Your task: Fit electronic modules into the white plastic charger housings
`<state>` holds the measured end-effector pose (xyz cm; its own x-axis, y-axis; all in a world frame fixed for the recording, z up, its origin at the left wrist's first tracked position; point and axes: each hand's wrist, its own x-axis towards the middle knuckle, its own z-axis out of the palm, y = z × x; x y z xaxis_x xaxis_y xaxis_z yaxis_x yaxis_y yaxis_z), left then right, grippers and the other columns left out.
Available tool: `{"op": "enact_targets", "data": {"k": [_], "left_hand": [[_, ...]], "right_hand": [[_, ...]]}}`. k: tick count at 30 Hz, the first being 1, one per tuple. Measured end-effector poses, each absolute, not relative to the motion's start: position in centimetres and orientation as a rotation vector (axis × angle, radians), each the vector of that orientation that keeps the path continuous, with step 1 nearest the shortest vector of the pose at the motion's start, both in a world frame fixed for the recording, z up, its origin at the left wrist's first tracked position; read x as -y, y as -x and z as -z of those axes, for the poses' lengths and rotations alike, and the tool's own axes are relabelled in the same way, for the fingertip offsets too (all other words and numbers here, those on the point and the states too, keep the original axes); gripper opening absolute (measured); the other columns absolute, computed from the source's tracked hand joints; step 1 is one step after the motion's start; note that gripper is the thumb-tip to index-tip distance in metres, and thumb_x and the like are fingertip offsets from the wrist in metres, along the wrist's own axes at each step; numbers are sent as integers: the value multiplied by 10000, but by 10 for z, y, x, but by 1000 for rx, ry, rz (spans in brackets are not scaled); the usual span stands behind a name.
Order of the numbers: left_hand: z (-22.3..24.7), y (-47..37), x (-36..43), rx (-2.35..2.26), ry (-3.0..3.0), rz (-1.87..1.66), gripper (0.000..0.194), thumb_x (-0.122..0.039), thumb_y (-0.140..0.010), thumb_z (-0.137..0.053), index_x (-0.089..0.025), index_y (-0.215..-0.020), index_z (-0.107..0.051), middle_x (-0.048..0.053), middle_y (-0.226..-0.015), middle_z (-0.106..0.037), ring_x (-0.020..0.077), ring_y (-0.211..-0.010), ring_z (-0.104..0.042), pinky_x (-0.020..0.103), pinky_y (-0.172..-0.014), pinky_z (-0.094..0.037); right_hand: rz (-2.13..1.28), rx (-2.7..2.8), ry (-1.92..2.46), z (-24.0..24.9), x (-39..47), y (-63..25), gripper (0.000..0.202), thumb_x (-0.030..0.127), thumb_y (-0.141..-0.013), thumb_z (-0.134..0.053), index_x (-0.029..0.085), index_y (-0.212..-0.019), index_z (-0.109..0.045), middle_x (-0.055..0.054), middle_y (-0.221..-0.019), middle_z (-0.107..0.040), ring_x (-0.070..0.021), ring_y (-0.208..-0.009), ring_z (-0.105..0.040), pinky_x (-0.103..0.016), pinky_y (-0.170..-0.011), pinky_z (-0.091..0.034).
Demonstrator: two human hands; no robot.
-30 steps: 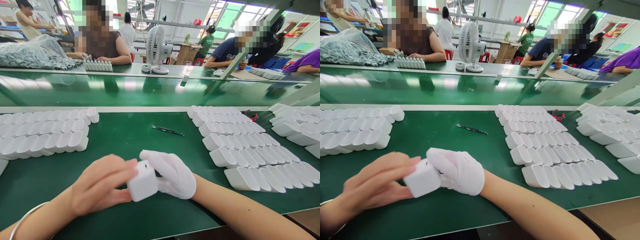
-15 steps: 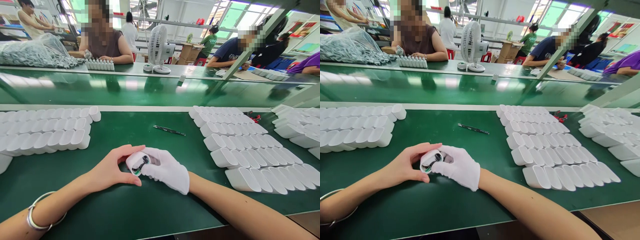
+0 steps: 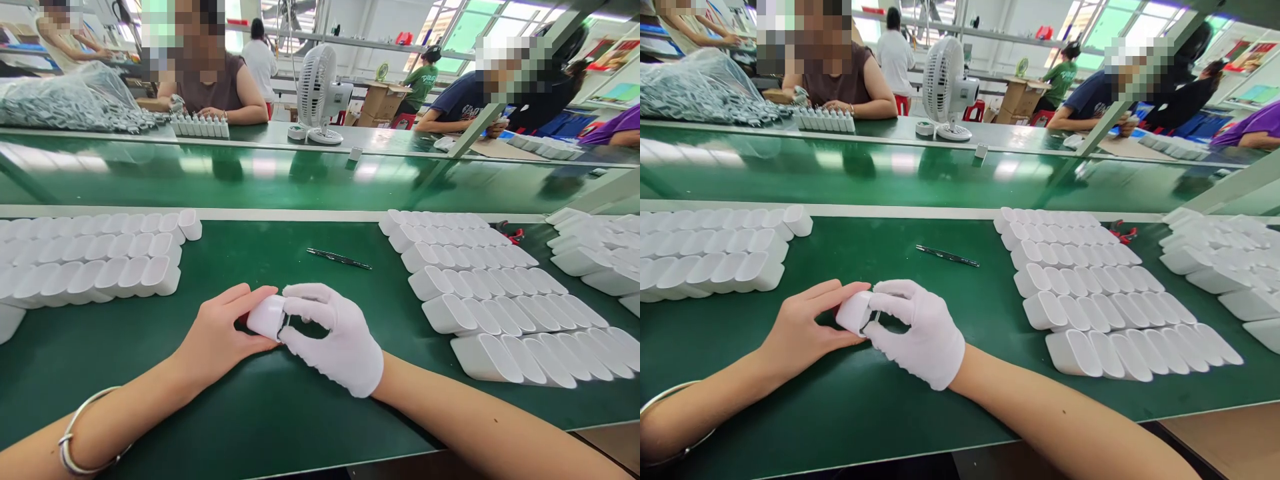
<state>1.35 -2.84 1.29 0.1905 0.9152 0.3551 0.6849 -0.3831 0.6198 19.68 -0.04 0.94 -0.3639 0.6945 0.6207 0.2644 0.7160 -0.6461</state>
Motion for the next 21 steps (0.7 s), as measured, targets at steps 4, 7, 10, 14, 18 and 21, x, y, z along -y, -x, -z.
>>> {"op": "enact_targets", "data": {"k": [4, 7, 10, 14, 18, 21], "left_hand": [[-10, -13, 30, -1496, -2254, -1025, 307, -294, -766, -611, -208, -1059, -637, -34, -665, -473, 109, -558, -440, 180, -485, -388], [-7, -13, 31, -1533, -2259, -974, 325, -290, -755, -619, -214, -1071, -632, -34, -676, -486, 111, -569, -450, 182, -496, -392], [-5, -14, 31, -1562, -2236, -892, 340, -275, -736, -636, -224, -1072, -634, -32, -706, -505, 114, -594, -467, 186, -521, -399], [-8, -17, 30, -1611, -2195, -802, 309, -267, -715, -634, -244, -1022, -653, -35, -687, -491, 123, -593, -475, 200, -514, -388], [-12, -19, 30, -1648, -2173, -733, 352, -259, -676, -676, -238, -1027, -654, -33, -700, -507, 137, -626, -502, 220, -549, -411], [-12, -20, 28, -1652, -2154, -655, 376, -304, -675, -707, -253, -1044, -653, -31, -725, -534, 155, -664, -535, 245, -594, -451]], "right_hand": [[-455, 1960, 798, -11, 2, -194, 148, 115, -720, -585, 217, -804, -651, -17, -934, -656, -108, -761, -632, -211, -660, -527], [-462, 1984, 815, -10, 1, -194, 151, 109, -700, -557, 210, -758, -652, -22, -927, -652, -112, -750, -631, -206, -643, -528], [-496, 2001, 822, -8, -1, -194, 151, 113, -677, -544, 201, -748, -645, -35, -937, -646, -122, -759, -630, -210, -633, -533], [-462, 1976, 822, -7, -2, -191, 151, 94, -643, -518, 194, -704, -612, -32, -888, -638, -123, -733, -618, -217, -631, -530], [-443, 1956, 799, -10, -2, -190, 157, 82, -627, -497, 200, -676, -588, -23, -849, -627, -122, -698, -604, -223, -612, -522], [-480, 1973, 835, -10, -4, -191, 171, 72, -604, -494, 200, -658, -593, -29, -834, -630, -133, -677, -605, -229, -586, -522]]}}
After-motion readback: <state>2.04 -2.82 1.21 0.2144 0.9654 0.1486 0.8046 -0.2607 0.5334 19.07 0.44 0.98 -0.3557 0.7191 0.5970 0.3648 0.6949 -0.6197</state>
